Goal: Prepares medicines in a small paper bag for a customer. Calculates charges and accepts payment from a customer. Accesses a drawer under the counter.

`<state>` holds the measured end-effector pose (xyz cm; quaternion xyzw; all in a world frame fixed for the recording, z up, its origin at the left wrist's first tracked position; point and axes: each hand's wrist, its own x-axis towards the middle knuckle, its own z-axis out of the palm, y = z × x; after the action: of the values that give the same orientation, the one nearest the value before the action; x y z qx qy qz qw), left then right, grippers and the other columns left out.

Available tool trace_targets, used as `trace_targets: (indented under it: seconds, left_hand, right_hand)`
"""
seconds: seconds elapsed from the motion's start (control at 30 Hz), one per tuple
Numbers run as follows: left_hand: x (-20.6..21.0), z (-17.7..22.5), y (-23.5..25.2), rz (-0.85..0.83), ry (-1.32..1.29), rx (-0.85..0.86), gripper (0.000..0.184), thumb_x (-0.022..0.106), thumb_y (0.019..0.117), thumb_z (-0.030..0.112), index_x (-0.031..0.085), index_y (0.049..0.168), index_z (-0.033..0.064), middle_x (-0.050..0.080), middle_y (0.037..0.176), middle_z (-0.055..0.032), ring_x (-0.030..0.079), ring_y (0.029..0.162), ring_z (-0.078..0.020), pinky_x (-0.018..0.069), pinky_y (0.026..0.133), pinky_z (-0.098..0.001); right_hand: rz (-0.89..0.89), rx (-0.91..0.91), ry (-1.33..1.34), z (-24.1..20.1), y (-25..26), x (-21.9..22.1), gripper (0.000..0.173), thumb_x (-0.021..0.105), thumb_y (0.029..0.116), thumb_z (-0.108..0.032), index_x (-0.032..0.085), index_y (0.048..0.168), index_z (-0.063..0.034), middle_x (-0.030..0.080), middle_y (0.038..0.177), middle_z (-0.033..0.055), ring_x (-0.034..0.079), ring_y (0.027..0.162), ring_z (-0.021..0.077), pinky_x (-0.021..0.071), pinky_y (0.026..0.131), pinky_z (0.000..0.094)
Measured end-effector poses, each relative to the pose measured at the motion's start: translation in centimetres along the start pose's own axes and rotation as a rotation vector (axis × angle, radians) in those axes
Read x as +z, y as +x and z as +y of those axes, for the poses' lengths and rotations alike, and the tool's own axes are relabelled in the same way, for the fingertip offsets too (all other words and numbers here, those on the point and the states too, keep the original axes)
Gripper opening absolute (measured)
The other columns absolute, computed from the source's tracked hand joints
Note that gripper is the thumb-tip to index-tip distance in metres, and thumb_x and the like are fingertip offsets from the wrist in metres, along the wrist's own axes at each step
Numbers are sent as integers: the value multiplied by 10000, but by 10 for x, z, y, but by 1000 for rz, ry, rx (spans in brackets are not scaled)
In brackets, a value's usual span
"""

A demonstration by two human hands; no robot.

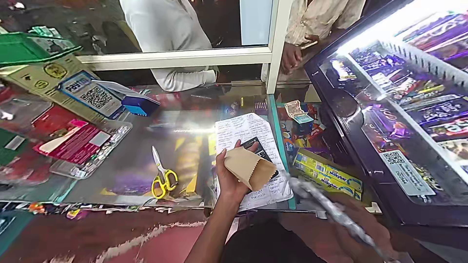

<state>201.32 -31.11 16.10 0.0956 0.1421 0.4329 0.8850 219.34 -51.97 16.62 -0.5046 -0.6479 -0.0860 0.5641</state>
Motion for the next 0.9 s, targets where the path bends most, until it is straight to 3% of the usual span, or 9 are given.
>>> trace_targets:
  seconds: [0.1,0.17,0.4,0.67,0.8,0.9]
  left_hand:
    - [4,-1,-7,62,6,22,722,275,1019,598,393,1503,75,665,1267,-263,689,1124,-404,613,809,-479]
    - [4,4,-10,128,12,44,763,265,1010,646,434,1478,68,680,1231,-266,699,1093,-409,613,778,-483]
    - [-6,14,-20,165,31,68,817,190,994,699,402,1522,112,681,1236,-267,711,1057,-404,612,749,-471]
    - [-2,7,-25,185,12,130,793,167,1010,667,369,1533,106,682,1239,-255,699,1098,-399,607,803,-478]
    - [-3,0,-25,209,-126,97,809,252,980,709,472,1443,82,676,1224,-262,701,1063,-419,610,771,-504]
    - [2,-1,-25,232,-180,63,824,261,972,723,463,1449,83,668,1243,-264,693,1078,-428,604,785,-506]
  right_hand:
    - [-196,-239,-57,13,22,15,229,563,1055,-249,612,1266,-176,697,1253,42,668,1145,161,526,995,294]
    - [-262,-306,-138,22,28,18,226,516,1074,-209,626,1269,-176,697,1252,57,663,1114,172,498,991,297]
    - [-370,-285,-333,7,34,19,285,434,1086,-204,614,1306,-224,680,1285,61,637,1113,182,450,966,341]
    - [-406,-342,-372,1,44,46,271,440,1076,-150,627,1271,-169,674,1298,90,638,1081,210,469,866,335]
    - [-381,-252,-244,5,48,66,242,456,1076,-199,586,1280,-217,649,1301,72,637,1153,199,528,929,306]
    - [-392,-201,-146,5,54,71,224,492,1070,-237,555,1284,-223,601,1342,77,608,1217,190,515,1015,285]
